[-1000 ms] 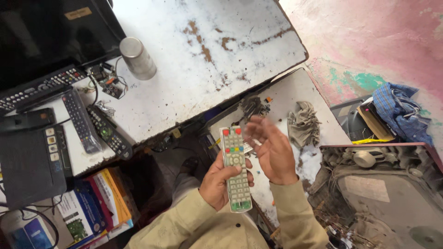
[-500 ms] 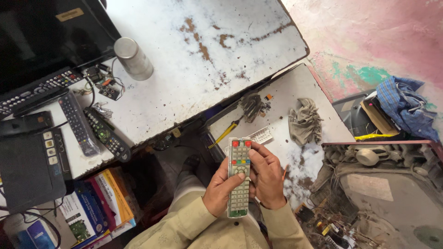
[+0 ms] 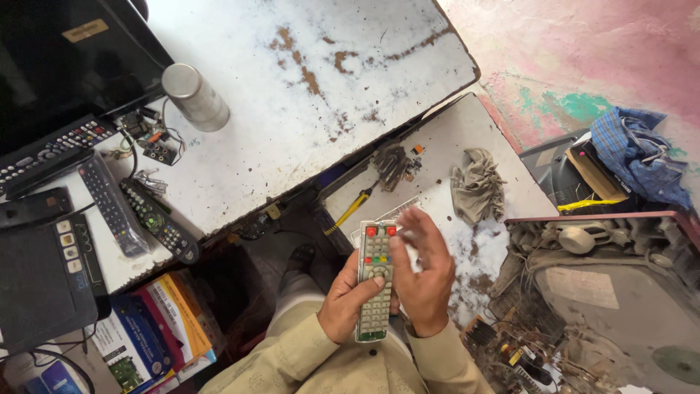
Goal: The person cleans the circuit board of a disassembled remote control with a cloth, then uses a multimeter probe to test points on the board. They reassemble the remote by placing the keypad and casing back together and press several buttons to check functionality.
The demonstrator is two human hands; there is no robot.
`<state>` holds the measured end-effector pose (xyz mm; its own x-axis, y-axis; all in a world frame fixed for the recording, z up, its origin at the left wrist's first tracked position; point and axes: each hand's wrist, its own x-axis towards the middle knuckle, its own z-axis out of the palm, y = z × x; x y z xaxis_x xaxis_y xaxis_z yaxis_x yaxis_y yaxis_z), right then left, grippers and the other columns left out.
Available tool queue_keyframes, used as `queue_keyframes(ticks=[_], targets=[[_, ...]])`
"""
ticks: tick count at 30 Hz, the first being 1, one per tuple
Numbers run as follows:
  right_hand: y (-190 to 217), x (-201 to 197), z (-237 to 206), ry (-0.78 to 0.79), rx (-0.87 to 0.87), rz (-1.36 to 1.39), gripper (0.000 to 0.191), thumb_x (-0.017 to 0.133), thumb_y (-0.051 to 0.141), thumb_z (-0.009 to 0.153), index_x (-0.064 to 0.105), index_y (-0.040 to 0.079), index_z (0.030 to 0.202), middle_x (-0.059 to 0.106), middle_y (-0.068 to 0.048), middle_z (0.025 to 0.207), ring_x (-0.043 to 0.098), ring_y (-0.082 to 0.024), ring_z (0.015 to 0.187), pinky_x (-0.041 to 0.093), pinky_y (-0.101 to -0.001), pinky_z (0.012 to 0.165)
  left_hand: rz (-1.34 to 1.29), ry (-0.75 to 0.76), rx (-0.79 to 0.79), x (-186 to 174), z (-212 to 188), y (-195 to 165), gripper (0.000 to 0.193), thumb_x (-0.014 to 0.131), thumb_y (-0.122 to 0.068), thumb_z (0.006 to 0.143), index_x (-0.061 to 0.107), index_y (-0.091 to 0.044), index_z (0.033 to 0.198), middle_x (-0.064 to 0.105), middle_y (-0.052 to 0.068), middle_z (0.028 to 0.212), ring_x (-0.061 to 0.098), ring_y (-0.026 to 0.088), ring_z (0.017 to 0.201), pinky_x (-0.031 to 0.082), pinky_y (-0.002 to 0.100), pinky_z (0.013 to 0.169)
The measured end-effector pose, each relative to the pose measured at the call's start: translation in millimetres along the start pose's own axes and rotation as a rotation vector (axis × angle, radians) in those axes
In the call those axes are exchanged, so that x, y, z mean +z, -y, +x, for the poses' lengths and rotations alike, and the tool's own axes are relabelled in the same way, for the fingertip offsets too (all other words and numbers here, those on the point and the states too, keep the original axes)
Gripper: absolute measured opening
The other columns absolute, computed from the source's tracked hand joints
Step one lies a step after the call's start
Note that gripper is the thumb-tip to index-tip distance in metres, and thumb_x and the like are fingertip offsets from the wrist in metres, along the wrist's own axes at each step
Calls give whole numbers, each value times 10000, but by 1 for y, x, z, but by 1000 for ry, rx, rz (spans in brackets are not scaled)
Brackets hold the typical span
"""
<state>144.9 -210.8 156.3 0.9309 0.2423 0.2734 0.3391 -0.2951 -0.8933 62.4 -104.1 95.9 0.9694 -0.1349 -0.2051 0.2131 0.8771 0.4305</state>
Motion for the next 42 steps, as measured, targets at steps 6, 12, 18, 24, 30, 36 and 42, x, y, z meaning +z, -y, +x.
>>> queue_keyframes(ticks=[6,12,18,24,30,36,42], targets=[[22,-6,0,13,-80,-340,305,740,98,933,734,59,1236,664,-135,1279,720,-216,961,592,-326,809,25,76,77,-2,-1,-1,560,483,-23,1029,347,-67,1570,637,108,1159,637,175,900,558,337,810],[25,-6,-1,-44,-81,-275,341,736,108,933,695,22,1261,675,-153,1250,719,-223,1029,590,-318,858,91,83,85,-5,-1,1,585,484,-9,1005,333,-61,1569,625,89,1230,611,165,960,549,338,820],[6,-30,28,240,248,199,222,673,36,938,756,-18,1137,750,-118,1160,709,-128,986,583,-268,831,115,146,42,-4,-6,0,625,515,-45,1028,305,-73,1616,622,105,1099,592,172,926,534,326,821],[-7,-41,39,394,389,154,178,698,62,913,804,-24,1026,794,-60,840,691,-72,761,569,-231,667,99,135,-8,-3,-9,0,626,525,-57,1010,318,-72,1601,628,104,1059,592,179,875,530,327,783],[-8,-35,41,409,389,174,168,718,75,906,805,-22,1011,804,-60,868,701,-55,769,579,-226,677,105,125,-4,-8,-10,2,617,512,-51,1008,325,-60,1596,629,110,1046,596,177,857,535,329,772],[-16,-33,38,377,502,119,190,735,89,889,824,-28,1009,794,-79,820,651,-73,699,527,-243,605,119,99,-39,-11,-11,4,624,499,-53,1000,319,-79,1597,640,117,1026,616,183,814,546,334,741],[-23,-33,35,370,495,284,213,705,91,943,801,-64,1054,791,-103,886,704,-116,797,588,-272,742,83,90,-50,-13,-7,4,614,503,-54,994,337,-96,1583,651,121,1030,631,188,822,564,346,740]])
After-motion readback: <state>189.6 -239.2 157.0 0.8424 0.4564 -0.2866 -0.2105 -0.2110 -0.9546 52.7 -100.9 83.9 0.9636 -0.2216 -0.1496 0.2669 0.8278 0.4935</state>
